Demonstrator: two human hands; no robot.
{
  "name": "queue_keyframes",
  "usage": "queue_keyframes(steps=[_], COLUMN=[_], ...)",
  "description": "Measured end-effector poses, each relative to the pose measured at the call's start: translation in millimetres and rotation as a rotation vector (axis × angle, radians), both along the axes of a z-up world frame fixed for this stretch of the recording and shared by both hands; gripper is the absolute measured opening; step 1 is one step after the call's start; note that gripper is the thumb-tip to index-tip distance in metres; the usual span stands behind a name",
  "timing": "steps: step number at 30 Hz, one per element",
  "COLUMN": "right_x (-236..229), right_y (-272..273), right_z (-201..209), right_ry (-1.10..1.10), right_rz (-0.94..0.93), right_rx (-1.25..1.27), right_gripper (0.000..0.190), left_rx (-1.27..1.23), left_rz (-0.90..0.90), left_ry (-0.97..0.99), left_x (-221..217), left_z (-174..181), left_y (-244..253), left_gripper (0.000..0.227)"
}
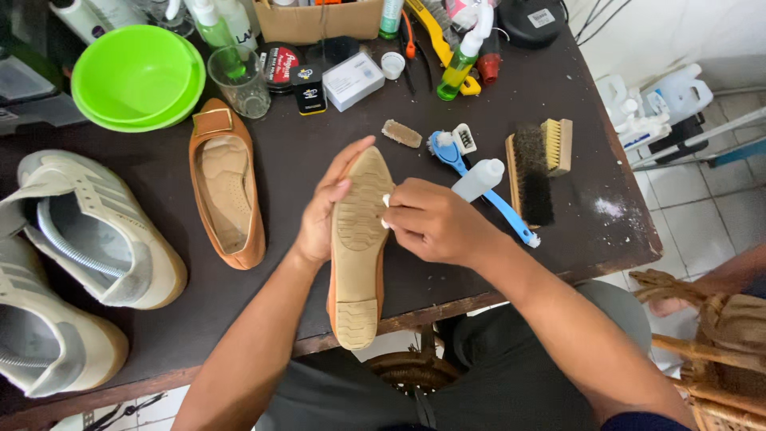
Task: The person cleans the soles of two shoes. They first brush the sole of a white sneaker, then apply a liquid from a bottle to the sole of a brown loafer and wipe it with a cotton pad. The person repeats the wiping process on the second brown loafer.
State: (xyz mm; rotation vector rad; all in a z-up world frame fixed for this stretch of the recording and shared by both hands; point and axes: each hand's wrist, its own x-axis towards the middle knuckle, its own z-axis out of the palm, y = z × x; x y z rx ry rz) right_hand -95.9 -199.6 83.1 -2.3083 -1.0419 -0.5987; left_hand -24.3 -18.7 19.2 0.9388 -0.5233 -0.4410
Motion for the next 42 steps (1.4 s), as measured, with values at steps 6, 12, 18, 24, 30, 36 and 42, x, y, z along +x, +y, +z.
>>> queue_keyframes(steps=[6, 12, 18, 24, 30, 36, 42], right_x=[1.9, 0.0, -6.5, -4.4, -1.3, -4.9, -1.6], right_y=[10.4, 15.2, 2.2, 8.5, 22.8, 0.6, 20.4], right_z=[4.1, -11.6, -1.4, 3.0, -23.2, -18.4, -6.4], right_ry=[-0.012, -0.004, 0.031, 0.021, 0.003, 0.021, 0.039], right_rz=[0.021, -0.009, -0.007, 0.049, 0.022, 0.03, 0.069], right_rx=[0.064, 0.096, 0.045, 0.081, 0.146, 0.13, 0.209], right_gripper=[0.02, 0.017, 0.021, 0.019, 0.013, 0.017, 0.016], left_rx=[0.068, -0.017, 0.005, 0.034, 0.054, 0.013, 0.001], left_rz=[0.011, -0.054, -0.022, -0.017, -0.025, 0.017, -0.023], left_ry=[-0.038, 0.035, 0.041, 0.051, -0.031, 0.035, 0.037], left_x=[1.4, -7.4, 0.5, -3.0, -22.1, -4.9, -6.2], left_z=[1.4, -1.1, -9.4, 7.5, 10.9, -0.2, 1.8], left_y=[0.8, -18.7, -8.3, -2.9, -21.8, -2.6, -9.3], left_gripper=[0.07, 0.076, 0.075, 0.077, 0.07, 0.075, 0.077])
